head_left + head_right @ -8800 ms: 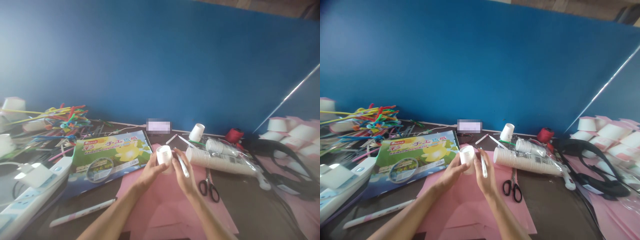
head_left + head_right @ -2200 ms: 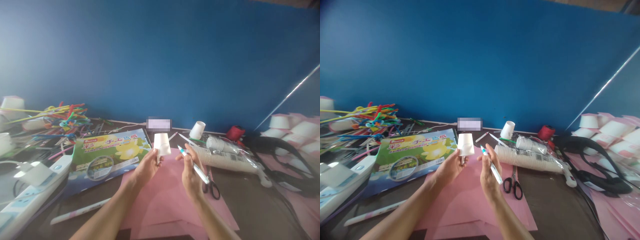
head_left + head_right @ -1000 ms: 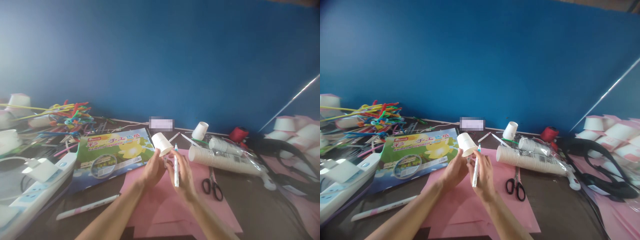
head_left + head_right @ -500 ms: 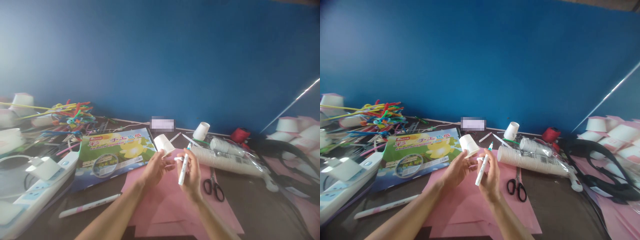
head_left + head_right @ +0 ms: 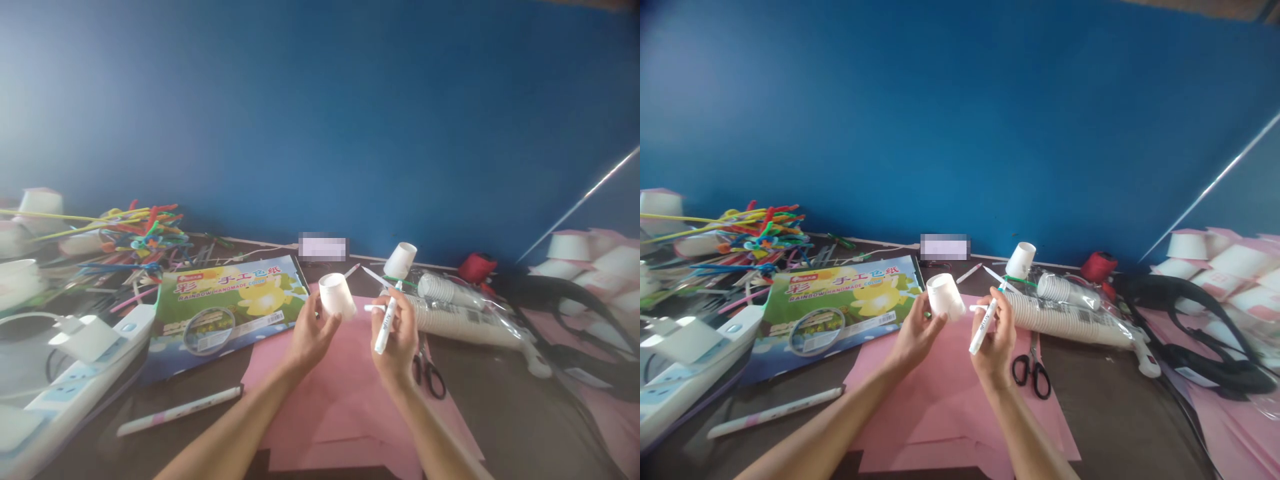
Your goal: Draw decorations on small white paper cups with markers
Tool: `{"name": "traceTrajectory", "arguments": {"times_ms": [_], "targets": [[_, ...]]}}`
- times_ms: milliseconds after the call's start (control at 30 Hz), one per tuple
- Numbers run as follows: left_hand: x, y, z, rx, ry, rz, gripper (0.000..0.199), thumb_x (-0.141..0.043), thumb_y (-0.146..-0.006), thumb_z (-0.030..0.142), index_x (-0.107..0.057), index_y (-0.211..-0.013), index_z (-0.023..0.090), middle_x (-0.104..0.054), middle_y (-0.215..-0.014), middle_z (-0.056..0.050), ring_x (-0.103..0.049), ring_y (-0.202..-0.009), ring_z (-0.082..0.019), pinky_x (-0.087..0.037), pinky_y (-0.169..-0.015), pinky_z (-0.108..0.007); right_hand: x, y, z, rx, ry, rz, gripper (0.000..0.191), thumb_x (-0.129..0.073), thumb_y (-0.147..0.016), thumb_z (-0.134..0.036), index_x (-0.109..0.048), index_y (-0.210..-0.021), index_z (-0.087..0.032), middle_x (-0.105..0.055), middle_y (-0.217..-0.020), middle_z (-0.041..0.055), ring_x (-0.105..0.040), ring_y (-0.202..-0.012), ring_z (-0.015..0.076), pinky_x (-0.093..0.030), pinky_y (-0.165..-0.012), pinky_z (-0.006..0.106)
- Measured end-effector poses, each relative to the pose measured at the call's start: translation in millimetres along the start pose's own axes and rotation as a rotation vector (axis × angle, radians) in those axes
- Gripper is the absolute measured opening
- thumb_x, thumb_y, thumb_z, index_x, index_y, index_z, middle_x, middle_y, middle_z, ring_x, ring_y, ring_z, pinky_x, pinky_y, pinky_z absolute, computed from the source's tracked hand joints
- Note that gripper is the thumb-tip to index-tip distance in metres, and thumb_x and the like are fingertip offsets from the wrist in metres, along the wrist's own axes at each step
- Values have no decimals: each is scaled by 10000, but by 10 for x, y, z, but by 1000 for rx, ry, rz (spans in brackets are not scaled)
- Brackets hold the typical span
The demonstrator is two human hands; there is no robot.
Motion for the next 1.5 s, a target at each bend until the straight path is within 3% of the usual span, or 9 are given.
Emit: {"name": "traceTrajectory", "arguments": {"times_ms": [167,367,467,633,867,967,1067,1233,1500], "targets": [[-26,42,-33,-66,-393,40,288,-526,-779,228,-608,-1055,219,-606,-795,-80,-480,-930,-313,-297,-854,-434,31,-65,22,13,10,45,370,-547,-846,-187,-498,-1212,-201,-607,-873,44,-645,-747,174,-547,-647,324],[66,24,-83,-34,-186,233,421,-585,-706,184,-587,-1125,229,-569,-1020,-100,-438,-1044,-324,-262,-932,-425,-10,-45,-4,-11,-27,4,366,-540,-853,-189,-492,-1216,-205,-599,-876,43,-637,-766,174,-555,-679,346],[135,41,15,-105,-5,307,355,-590,-717,160,-591,-1064,236,-538,-972,-69,-462,-952,-255,-336,-820,-339,-57,3,-50,-1,-81,-68,385,-537,-857,-178,-478,-1235,-218,-597,-881,38,-640,-777,168,-560,-687,341],[121,126,176,-128,315,148,15,-611,-784,194,-623,-787,203,-504,-700,-8,-420,-653,-137,-327,-633,-258,-91,71,-137,-2,-158,-133,437,-542,-862,-178,-435,-1281,-243,-582,-914,39,-640,-817,164,-572,-664,314],[-49,181,273,31,529,-112,237,-653,-789,334,-631,-983,199,-552,-761,-4,-457,-534,-86,-365,-489,-229,-100,104,-280,-3,-214,-198,422,-532,-885,-194,-413,-1285,-255,-588,-919,43,-637,-784,161,-575,-649,316],[-79,180,290,61,567,-173,256,-673,-777,342,-657,-978,184,-521,-670,13,-428,-528,-79,-360,-498,-221,-114,139,-276,-7,-222,-214,413,-527,-892,-199,-414,-1285,-262,-593,-939,47,-627,-717,141,-562,-600,288],[-77,173,277,80,573,-186,200,-671,-785,336,-689,-903,175,-464,-572,30,-384,-533,-75,-323,-518,-215,-136,176,-248,-19,-239,-228,406,-521,-896,-197,-423,-1283,-269,-592,-939,42,-619,-689,130,-550,-572,268],[-71,119,217,185,837,-164,173,-675,-783,329,-672,-824,161,-540,-645,11,-398,-543,-59,-334,-552,-209,-120,184,-292,40,-167,-233,431,-534,-887,-195,-430,-1302,-254,-584,-1002,67,-624,-905,184,-556,-746,347],[31,-41,72,270,1116,-60,171,-692,-756,267,-630,-837,130,-536,-649,35,-440,-501,-31,-380,-514,-175,-88,170,-381,64,-181,-428,259,-416,-946,-283,-591,-1126,-218,-596,-790,36,-595,-707,168,-512,-636,324]]}}
Point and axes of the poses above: each hand's wrist, its own y-axis away from the middle knuckle, its own x-axis out of the back of the hand, z = x × y, the point moved 5 cm from there along -y, towards the middle knuckle
